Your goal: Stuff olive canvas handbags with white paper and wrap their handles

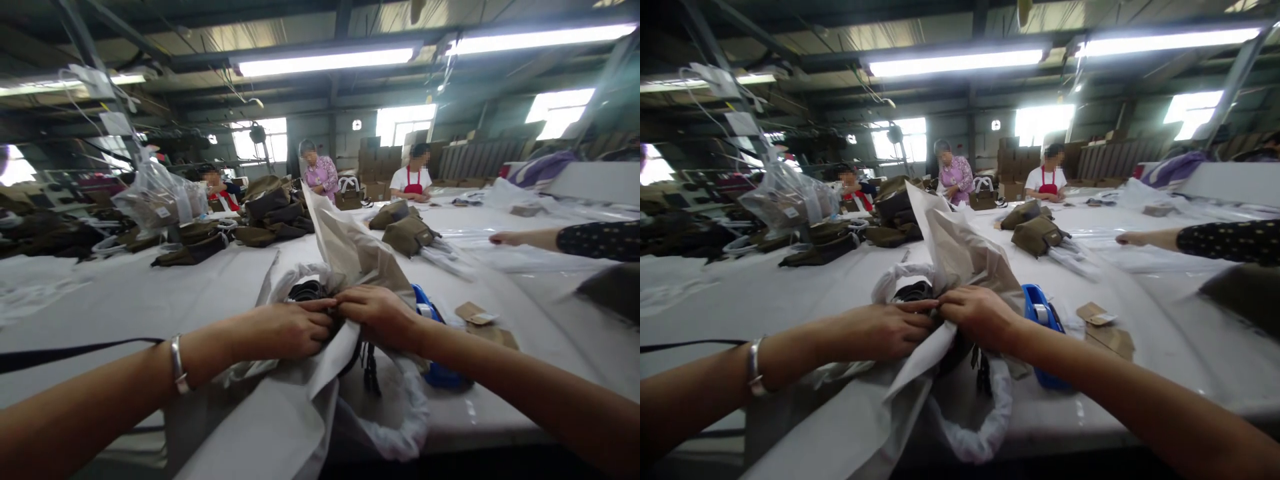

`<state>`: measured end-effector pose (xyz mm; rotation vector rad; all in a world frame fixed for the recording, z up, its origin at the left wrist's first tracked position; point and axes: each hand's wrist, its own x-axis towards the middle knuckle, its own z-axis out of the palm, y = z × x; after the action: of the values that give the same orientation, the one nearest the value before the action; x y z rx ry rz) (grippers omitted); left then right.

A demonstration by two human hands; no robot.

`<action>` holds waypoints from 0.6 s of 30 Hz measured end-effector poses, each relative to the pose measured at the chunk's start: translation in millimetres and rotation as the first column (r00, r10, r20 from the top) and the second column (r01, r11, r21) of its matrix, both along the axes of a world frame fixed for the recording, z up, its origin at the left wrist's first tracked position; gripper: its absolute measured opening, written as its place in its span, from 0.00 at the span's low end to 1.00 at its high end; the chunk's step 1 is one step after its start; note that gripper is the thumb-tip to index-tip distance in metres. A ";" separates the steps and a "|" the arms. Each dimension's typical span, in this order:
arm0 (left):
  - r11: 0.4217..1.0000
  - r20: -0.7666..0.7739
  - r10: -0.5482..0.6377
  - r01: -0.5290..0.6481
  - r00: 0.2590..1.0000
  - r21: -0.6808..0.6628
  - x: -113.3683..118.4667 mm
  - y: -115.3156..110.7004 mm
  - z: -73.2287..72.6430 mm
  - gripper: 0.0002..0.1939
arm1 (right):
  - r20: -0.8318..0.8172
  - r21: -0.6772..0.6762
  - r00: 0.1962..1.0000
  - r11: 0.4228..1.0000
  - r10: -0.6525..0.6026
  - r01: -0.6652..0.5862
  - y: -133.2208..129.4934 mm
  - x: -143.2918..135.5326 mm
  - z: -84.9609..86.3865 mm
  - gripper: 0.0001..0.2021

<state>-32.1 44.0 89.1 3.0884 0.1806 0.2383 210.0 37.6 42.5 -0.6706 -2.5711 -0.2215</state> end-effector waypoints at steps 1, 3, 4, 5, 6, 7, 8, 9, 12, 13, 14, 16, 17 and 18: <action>0.994 -0.041 -0.064 0.067 0.997 0.084 -1.7 -1.7 2.1 0.12 | -0.043 -0.027 0.999 0.999 -0.026 0.025 -1.0 0.9 -1.1 0.10; 0.959 -0.081 -0.135 0.151 0.987 0.240 -6.8 -5.9 5.0 0.14 | -0.063 -0.071 0.997 0.997 -0.039 0.034 -1.3 0.2 -2.0 0.20; 0.944 -0.075 -0.146 0.161 0.986 0.289 -10.0 -8.3 6.1 0.15 | -0.044 -0.086 0.999 0.996 -0.031 0.027 -0.8 -1.3 -1.9 0.24; 0.941 -0.059 -0.144 0.155 0.988 0.300 -13.5 -10.7 7.2 0.14 | -0.020 -0.098 0.999 0.995 -0.025 0.023 -0.1 -3.3 -1.8 0.27; 0.948 -0.043 -0.138 0.145 0.989 0.283 -17.1 -13.3 8.6 0.14 | 0.003 -0.106 1.000 0.994 -0.025 0.026 0.9 -5.5 -1.9 0.30; 0.962 -0.029 -0.131 0.134 0.991 0.237 -20.6 -15.9 10.2 0.14 | 0.022 -0.112 0.999 0.993 -0.027 0.030 2.1 -7.8 -2.4 0.31; 0.979 -0.011 -0.124 0.124 0.992 0.162 -23.7 -18.7 12.0 0.14 | 0.030 -0.116 0.999 0.993 -0.030 0.033 3.4 -9.9 -3.2 0.31; 0.991 0.017 -0.119 0.118 0.993 0.056 -26.3 -21.6 13.8 0.15 | 0.019 -0.115 0.999 0.993 -0.031 0.033 4.7 -11.7 -4.2 0.30; 0.928 0.177 -0.051 0.112 0.983 -0.355 -28.5 -31.3 15.8 0.14 | -0.086 -0.106 0.996 0.994 -0.020 0.011 7.5 -16.0 -5.9 0.29; 0.874 0.242 0.002 0.116 0.970 -0.471 -27.3 -34.5 14.7 0.12 | -0.098 -0.109 0.995 0.994 -0.018 0.008 7.5 -17.4 -5.2 0.31; 0.819 0.303 0.061 0.126 0.951 -0.560 -25.3 -37.1 12.6 0.10 | -0.085 -0.113 0.996 0.994 -0.015 0.006 7.1 -18.8 -3.7 0.33; 0.726 0.404 0.170 0.163 0.899 -0.668 -21.3 -39.2 6.5 0.10 | -0.004 -0.130 1.000 0.992 -0.011 0.010 5.2 -21.8 0.8 0.35; 0.694 0.452 0.228 0.181 0.863 -0.697 -20.9 -38.0 3.3 0.11 | 0.039 -0.137 0.999 0.990 -0.012 0.018 4.1 -23.4 3.2 0.34; 0.674 0.501 0.298 0.192 0.813 -0.713 -22.9 -35.1 0.7 0.12 | 0.068 -0.141 0.998 0.990 -0.018 0.027 3.0 -24.8 5.3 0.32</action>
<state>-55.0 8.9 89.8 2.0579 0.2641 0.8636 185.2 40.6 47.8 -0.7557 -2.6635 -0.0695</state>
